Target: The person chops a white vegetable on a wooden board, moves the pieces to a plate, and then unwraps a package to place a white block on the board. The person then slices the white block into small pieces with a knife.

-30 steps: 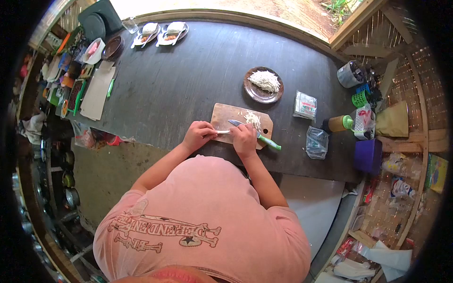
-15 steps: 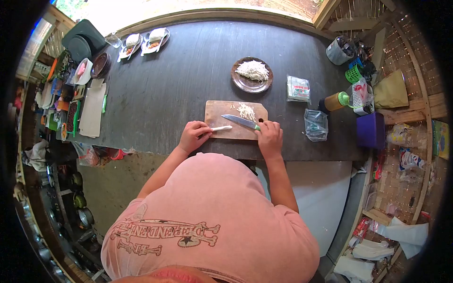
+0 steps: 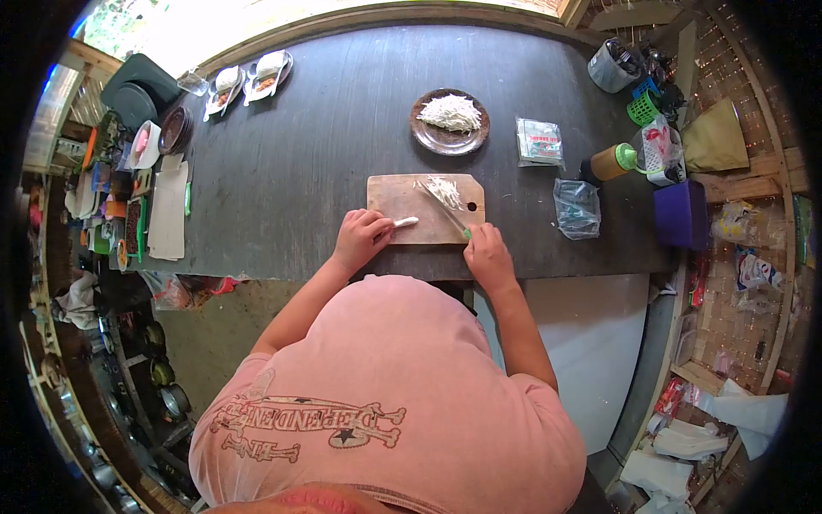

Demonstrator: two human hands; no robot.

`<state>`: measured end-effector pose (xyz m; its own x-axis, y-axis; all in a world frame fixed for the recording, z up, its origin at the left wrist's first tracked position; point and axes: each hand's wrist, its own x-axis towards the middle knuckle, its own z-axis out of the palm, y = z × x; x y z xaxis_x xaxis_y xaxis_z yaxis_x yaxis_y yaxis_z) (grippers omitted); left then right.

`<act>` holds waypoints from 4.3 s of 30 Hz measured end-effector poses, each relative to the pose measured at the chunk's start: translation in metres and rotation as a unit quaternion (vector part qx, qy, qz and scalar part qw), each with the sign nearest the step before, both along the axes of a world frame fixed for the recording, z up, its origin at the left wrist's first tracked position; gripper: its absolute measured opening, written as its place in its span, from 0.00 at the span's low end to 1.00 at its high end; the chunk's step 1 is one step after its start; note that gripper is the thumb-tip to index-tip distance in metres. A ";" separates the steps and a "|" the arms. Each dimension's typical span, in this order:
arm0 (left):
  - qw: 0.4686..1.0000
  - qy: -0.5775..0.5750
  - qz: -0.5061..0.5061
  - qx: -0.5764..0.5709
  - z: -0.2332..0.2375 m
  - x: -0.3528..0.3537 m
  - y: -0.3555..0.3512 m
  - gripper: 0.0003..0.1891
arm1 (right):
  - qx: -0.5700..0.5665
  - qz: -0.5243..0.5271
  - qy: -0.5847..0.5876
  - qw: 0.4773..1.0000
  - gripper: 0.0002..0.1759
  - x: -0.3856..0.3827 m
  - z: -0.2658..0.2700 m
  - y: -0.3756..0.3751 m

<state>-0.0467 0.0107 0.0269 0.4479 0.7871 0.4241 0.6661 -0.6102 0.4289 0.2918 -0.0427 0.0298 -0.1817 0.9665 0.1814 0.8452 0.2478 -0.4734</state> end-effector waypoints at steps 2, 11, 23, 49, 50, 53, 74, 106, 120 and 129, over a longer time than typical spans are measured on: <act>1.000 -0.006 0.012 -0.011 -0.004 0.003 0.005 0.09 | -0.011 0.007 0.000 1.000 0.19 -0.003 0.002 -0.009; 0.996 -0.045 0.069 -0.014 -0.014 0.011 0.019 0.06 | -0.071 -0.003 0.083 0.994 0.24 -0.030 0.008 -0.019; 0.994 -0.077 0.075 0.031 -0.023 0.006 0.011 0.10 | -0.042 0.114 0.043 0.992 0.27 -0.054 0.013 -0.008; 0.990 -0.110 0.092 0.004 -0.021 -0.005 -0.004 0.09 | -0.131 0.118 0.056 0.983 0.30 -0.050 0.007 -0.023; 0.990 -0.107 0.094 0.009 -0.021 -0.005 -0.004 0.08 | -0.132 0.124 0.059 0.982 0.30 -0.052 0.008 -0.021; 0.989 -0.099 0.107 0.015 -0.021 -0.005 -0.005 0.07 | -0.144 0.131 0.056 0.979 0.29 -0.057 0.007 -0.020; 0.987 -0.085 0.130 0.039 -0.023 -0.017 -0.015 0.08 | -0.169 0.110 0.111 0.973 0.27 -0.047 0.016 -0.029; 0.980 0.155 0.028 -0.118 0.027 0.064 0.078 0.14 | 0.004 -0.088 0.260 0.961 0.25 0.012 -0.024 -0.047; 0.987 0.116 -0.072 -0.081 0.020 0.067 0.053 0.16 | 0.066 -0.176 0.307 0.933 0.22 0.027 -0.057 -0.029; 0.983 0.078 -0.012 -0.169 0.019 0.071 0.045 0.09 | 0.037 -0.159 0.282 0.946 0.24 0.029 -0.056 -0.026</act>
<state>0.0243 0.0552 0.0454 0.5069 0.8595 0.0660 0.7266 -0.4672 0.5038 0.3210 -0.0691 -0.0261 0.2612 0.9372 0.2313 0.5012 0.0732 -0.8623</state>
